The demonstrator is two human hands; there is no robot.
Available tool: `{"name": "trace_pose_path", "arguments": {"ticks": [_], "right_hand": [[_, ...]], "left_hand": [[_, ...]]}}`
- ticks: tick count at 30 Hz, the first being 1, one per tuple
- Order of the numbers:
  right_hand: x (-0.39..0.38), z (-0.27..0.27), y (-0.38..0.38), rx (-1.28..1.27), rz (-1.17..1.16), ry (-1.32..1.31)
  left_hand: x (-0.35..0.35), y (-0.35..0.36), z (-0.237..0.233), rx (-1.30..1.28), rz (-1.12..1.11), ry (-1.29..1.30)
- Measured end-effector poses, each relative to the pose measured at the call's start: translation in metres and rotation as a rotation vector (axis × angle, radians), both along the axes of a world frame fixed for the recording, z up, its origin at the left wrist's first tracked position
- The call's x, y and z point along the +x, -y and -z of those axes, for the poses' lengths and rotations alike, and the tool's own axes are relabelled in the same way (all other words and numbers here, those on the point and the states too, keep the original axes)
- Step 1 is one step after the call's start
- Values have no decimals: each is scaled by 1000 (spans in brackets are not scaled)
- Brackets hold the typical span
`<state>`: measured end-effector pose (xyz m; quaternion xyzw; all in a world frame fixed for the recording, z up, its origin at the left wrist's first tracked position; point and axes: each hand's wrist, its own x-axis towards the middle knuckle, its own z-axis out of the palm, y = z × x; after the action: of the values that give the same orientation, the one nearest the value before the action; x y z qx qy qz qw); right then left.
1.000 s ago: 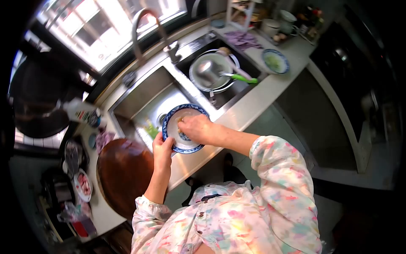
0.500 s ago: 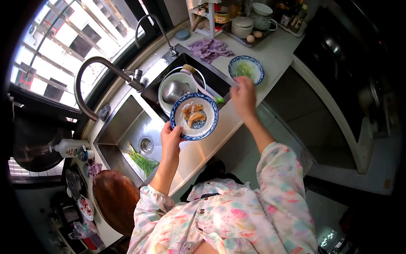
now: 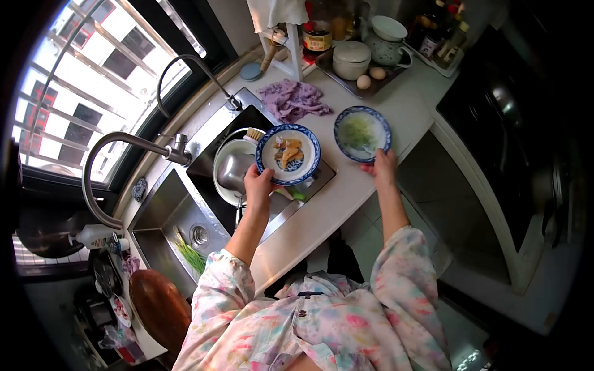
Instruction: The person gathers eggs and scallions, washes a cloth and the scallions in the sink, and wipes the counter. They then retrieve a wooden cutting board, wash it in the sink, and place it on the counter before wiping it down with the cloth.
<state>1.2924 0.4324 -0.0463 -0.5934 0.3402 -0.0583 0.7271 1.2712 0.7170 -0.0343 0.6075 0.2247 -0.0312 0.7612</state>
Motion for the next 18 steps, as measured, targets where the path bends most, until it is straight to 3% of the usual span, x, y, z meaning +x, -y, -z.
{"name": "trace_pose_path", "arguments": {"ticks": [8, 9, 10, 11, 13, 16, 18], "right_hand": [[34, 32, 113, 2, -123, 107], [41, 46, 123, 112, -197, 198], [46, 66, 143, 170, -234, 146], [54, 89, 164, 197, -240, 28], [44, 68, 148, 147, -112, -88], [14, 63, 135, -69, -14, 14], [-19, 22, 80, -324, 79, 83]], "left_hand": [[36, 75, 47, -23, -61, -92], [37, 79, 38, 153, -9, -182], [38, 88, 31, 160, -45, -125], [43, 97, 57, 31, -83, -72], [40, 97, 54, -135, -39, -2], [18, 71, 16, -61, -102, -8], [-11, 34, 0, -15, -121, -8]]}}
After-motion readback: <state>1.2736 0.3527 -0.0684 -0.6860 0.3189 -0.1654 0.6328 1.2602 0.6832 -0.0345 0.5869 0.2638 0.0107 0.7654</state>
